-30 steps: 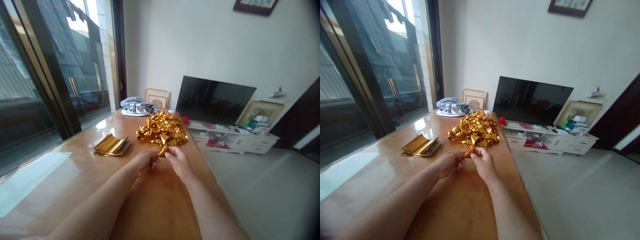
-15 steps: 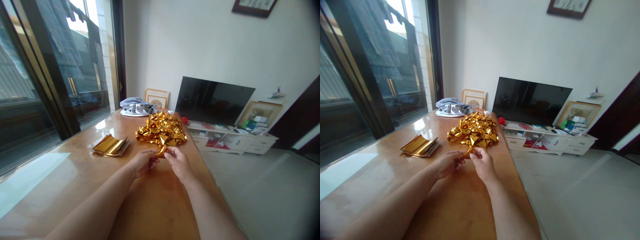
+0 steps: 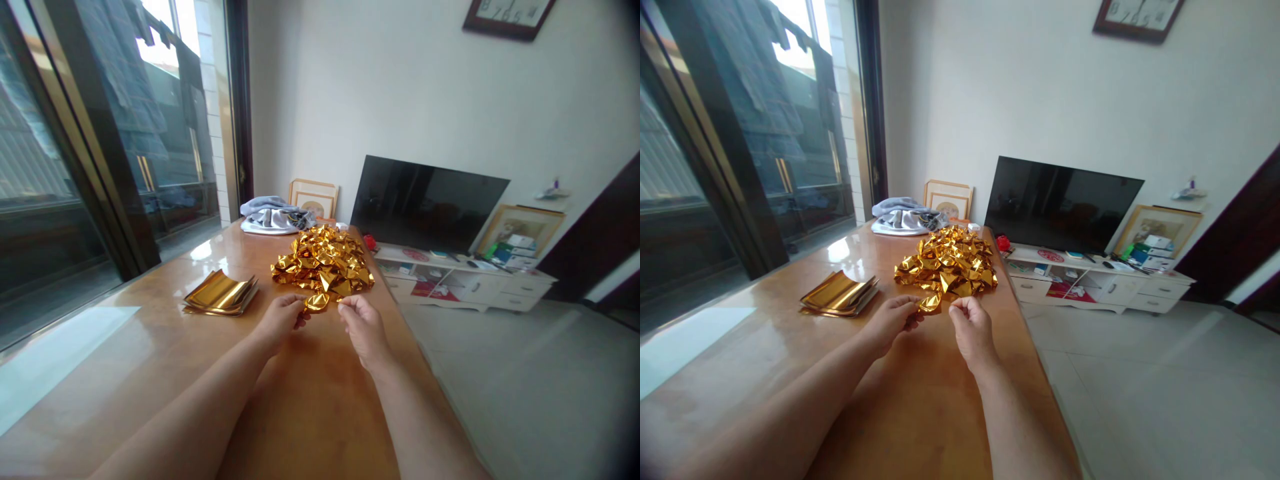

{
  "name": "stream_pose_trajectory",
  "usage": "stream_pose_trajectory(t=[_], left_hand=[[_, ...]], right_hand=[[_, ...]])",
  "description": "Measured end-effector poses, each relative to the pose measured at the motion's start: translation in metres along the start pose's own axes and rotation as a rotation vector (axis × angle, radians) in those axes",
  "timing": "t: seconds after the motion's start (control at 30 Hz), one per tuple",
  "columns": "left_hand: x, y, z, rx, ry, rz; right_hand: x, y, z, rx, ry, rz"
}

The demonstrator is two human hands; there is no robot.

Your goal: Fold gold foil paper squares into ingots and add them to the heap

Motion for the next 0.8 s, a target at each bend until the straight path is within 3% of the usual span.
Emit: stream_pose_trajectory(t=[0.23, 0.33, 0.47, 0.63, 0.8], left_hand=[[-0.001, 0.001, -0.001, -0.080, 0.090, -0.057], [0.001, 0.000, 0.001, 0.004, -0.021, 0.044], [0.004, -0.001, 0.003, 0.173, -0.185, 0.175], [0.004, -0.004, 0.001, 0.262, -0.285, 0.255], [0.003, -0.005, 0.001, 0.291, -0.249, 0.277]], right_hand=[[0.000, 0.001, -0.003, -0.104, 0.041, 0.004], [-0.003, -0.001, 0.001, -0.094, 0.019, 0.021], [-0.007, -0.005, 0.011, -0.025, 0.042, 0.140], [-0.006, -0.007, 0.015, -0.014, 0.070, 0.166], [-0.004, -0.007, 0.014, -0.052, 0.129, 0.130]])
Point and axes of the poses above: each hand's wrist, its own y-axis towards the middle knuckle, its own x-axis out of the back of the hand, z = x × y, the point moved 1 cm from there along y, towards the middle knuckle, and after that the axes turned 7 degrees about -x, right-handed, at the moved point
